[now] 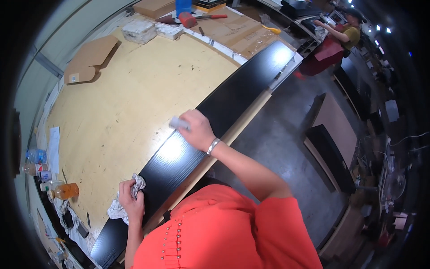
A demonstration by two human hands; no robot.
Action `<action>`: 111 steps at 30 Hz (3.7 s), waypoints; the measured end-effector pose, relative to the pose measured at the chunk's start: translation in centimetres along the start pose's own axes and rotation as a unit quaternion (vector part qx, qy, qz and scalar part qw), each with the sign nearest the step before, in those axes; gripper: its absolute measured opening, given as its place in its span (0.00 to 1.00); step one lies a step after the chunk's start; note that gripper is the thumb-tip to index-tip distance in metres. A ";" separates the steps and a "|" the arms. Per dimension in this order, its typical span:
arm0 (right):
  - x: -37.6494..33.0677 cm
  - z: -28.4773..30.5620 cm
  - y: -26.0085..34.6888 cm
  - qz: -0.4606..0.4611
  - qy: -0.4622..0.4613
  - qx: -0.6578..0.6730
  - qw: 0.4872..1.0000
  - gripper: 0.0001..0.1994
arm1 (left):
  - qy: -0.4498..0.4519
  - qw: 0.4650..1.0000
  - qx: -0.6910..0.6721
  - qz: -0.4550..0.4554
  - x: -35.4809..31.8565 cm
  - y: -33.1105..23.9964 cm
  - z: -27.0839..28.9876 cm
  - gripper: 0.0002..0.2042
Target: The recorder is cleaning and scraping the surface of a black wooden board using a cloth, liquid from a bottle, and a small scraper tool.
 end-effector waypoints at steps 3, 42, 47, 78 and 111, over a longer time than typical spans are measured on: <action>0.7 0.6 -2.2 -0.066 -0.033 0.068 0.995 0.09 | -0.008 1.000 0.029 0.007 1.0 -1.3 -0.5 0.16; 29.3 43.7 -43.5 -0.158 0.022 -0.415 0.896 0.09 | -0.067 0.948 0.258 0.173 4.7 -8.4 -11.6 0.18; 28.9 42.6 -44.1 -0.146 0.022 -0.174 0.974 0.14 | -0.068 0.945 0.265 0.179 4.6 -8.2 -11.5 0.18; 25.1 39.6 -42.5 -0.353 -0.004 0.452 0.819 0.17 | -0.062 0.942 0.259 0.202 2.8 -6.3 -11.1 0.21; 31.2 39.9 -43.7 -0.094 0.233 -0.148 0.956 0.13 | -0.060 0.937 0.278 0.203 2.6 -5.9 -11.0 0.21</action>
Point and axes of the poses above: each hand's wrist, its own x-axis towards the middle knuckle, its own z-axis out of the back of the hand, y = z × x, the point moved 8 cm from there along x, towards the middle knuckle, and after that the axes turned 6 degrees about x, right-handed, at the moved point
